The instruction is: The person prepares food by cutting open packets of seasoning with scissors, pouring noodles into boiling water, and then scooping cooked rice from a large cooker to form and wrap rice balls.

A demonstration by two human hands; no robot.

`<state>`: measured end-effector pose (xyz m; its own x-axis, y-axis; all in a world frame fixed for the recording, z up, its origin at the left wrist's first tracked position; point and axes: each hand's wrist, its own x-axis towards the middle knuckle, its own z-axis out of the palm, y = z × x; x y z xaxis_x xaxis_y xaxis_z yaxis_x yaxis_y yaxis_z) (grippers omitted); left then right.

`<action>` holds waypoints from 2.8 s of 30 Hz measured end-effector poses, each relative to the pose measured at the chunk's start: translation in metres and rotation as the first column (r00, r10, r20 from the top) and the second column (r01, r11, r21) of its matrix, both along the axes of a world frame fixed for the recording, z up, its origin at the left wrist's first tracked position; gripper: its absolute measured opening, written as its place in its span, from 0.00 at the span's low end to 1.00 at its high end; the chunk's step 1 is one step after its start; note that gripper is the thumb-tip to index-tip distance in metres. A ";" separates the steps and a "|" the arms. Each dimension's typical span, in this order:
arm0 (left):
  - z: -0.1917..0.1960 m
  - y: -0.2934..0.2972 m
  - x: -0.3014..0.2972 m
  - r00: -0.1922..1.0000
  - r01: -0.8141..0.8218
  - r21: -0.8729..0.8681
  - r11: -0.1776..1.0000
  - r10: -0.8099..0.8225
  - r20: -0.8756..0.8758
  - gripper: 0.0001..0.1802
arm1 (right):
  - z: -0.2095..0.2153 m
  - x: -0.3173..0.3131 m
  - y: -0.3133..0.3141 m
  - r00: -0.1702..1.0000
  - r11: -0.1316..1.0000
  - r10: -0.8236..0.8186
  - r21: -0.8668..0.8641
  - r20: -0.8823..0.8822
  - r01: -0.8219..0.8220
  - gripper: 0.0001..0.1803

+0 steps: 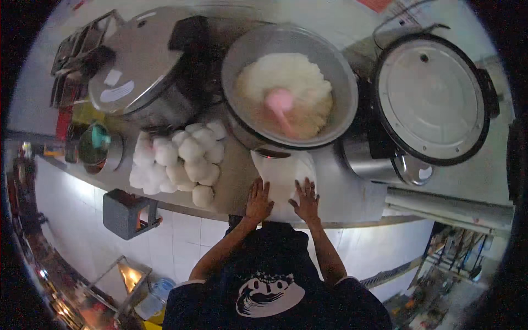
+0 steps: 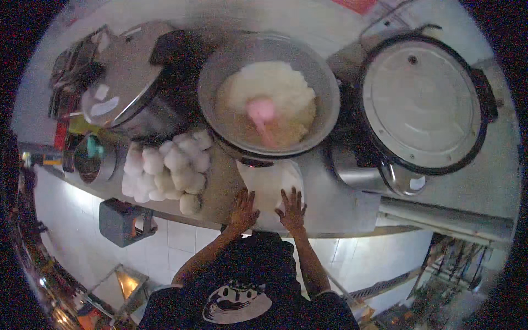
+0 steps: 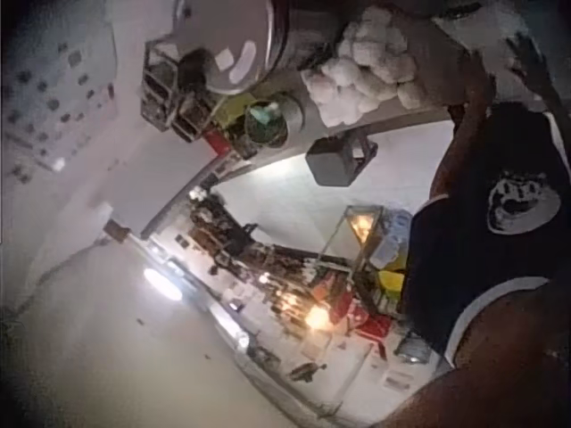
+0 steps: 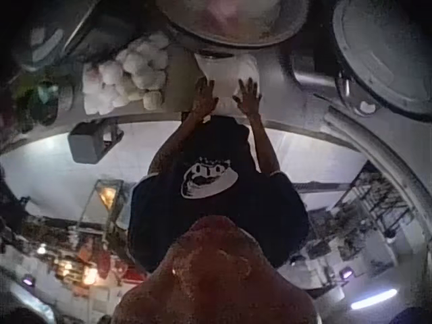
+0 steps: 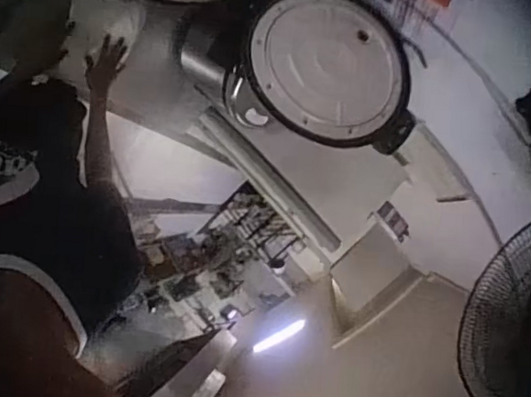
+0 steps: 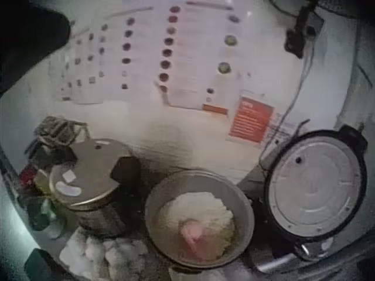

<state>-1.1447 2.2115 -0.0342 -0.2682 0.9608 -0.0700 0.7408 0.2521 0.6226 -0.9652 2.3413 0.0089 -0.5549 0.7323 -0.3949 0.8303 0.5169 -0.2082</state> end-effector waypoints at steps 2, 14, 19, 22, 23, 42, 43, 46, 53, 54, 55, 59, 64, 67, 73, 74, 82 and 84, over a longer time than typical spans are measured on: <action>0.004 0.008 0.008 0.995 0.100 -0.048 0.994 -0.100 0.010 0.47 | -0.007 0.017 0.001 0.994 0.998 -0.063 0.025 -0.087 0.066 0.48; -0.033 0.001 -0.020 0.700 -0.603 -0.040 0.796 0.553 0.451 0.41 | -0.065 -0.019 0.037 0.864 0.939 -0.283 0.064 -0.417 0.339 0.28; -0.009 -0.037 0.002 0.773 -0.405 -0.306 0.862 0.501 0.388 0.42 | -0.090 0.039 -0.023 0.818 0.890 -0.452 -0.115 -0.355 0.442 0.24; -0.059 -0.072 0.017 0.935 -0.270 -0.141 0.952 0.295 0.196 0.41 | -0.033 0.059 -0.048 0.777 0.849 -0.510 -0.072 -0.370 0.523 0.22; -0.027 -0.038 0.023 0.943 -0.200 -0.180 0.963 0.239 0.232 0.37 | -0.029 0.080 -0.049 0.761 0.823 -0.550 -0.067 -0.343 0.565 0.22; 0.018 0.086 0.062 0.819 0.524 -0.118 0.844 -0.537 -0.203 0.41 | -0.043 0.100 0.030 0.743 0.689 -0.304 0.401 -0.597 0.604 0.18; 0.011 0.090 0.064 0.868 0.449 -0.083 0.890 -0.456 -0.195 0.41 | -0.042 0.101 0.028 0.744 0.696 -0.296 0.398 -0.600 0.598 0.18; 0.000 0.108 0.071 0.927 0.320 -0.045 0.946 -0.322 -0.191 0.40 | -0.048 0.115 0.023 0.520 0.684 -0.582 -0.030 -0.625 0.729 0.12; -0.008 0.126 0.087 0.950 0.253 -0.019 0.967 -0.252 -0.184 0.39 | -0.063 0.136 0.024 0.680 0.782 -0.438 0.124 -0.588 0.611 0.07; -0.009 0.129 0.087 0.952 0.246 -0.022 0.969 -0.246 -0.184 0.39 | -0.062 0.136 0.027 0.782 0.821 -0.392 0.199 -0.484 0.535 0.08; -0.010 0.133 0.086 0.954 0.238 -0.028 0.971 -0.239 -0.183 0.39 | -0.060 0.136 0.030 0.784 0.825 -0.387 0.197 -0.485 0.529 0.08; -0.007 0.132 0.077 0.969 0.182 -0.082 0.980 -0.193 -0.157 0.39 | -0.023 0.109 0.035 0.804 0.831 -0.364 0.226 -0.470 0.508 0.17; 0.027 0.106 0.061 0.972 0.200 -0.047 0.979 -0.204 -0.113 0.38 | 0.030 0.073 0.049 0.929 0.904 -0.117 0.350 -0.351 0.246 0.27; 0.049 0.062 0.033 0.989 0.016 0.118 0.993 -0.033 0.147 0.31 | 0.076 0.047 0.081 0.809 0.911 -0.118 0.262 -0.576 0.319 0.23; 0.109 0.026 -0.044 0.954 -0.296 0.406 0.865 0.244 0.177 0.13 | 0.305 -0.173 0.153 0.658 0.965 0.233 0.083 -0.716 -0.250 0.19; 0.139 0.039 -0.053 0.959 -0.277 0.426 0.861 0.219 0.182 0.13 | 0.282 -0.205 0.171 0.757 0.910 0.413 0.208 -0.507 -0.357 0.17; 0.245 0.055 -0.124 0.793 -0.609 0.530 0.590 0.453 0.408 0.19 | 0.186 -0.247 0.225 0.872 0.874 0.464 0.084 0.155 -0.479 0.20; 0.244 0.070 -0.136 0.811 -0.584 0.539 0.606 0.408 0.419 0.24 | 0.188 -0.239 0.226 0.906 0.908 0.399 0.073 0.142 -0.411 0.21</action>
<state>-1.2812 2.2819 0.2094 -0.7765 0.5209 0.3546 0.4321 0.0307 0.9013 -1.2046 2.5673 0.1965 -0.7645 0.4931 -0.4151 0.5604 0.8268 -0.0499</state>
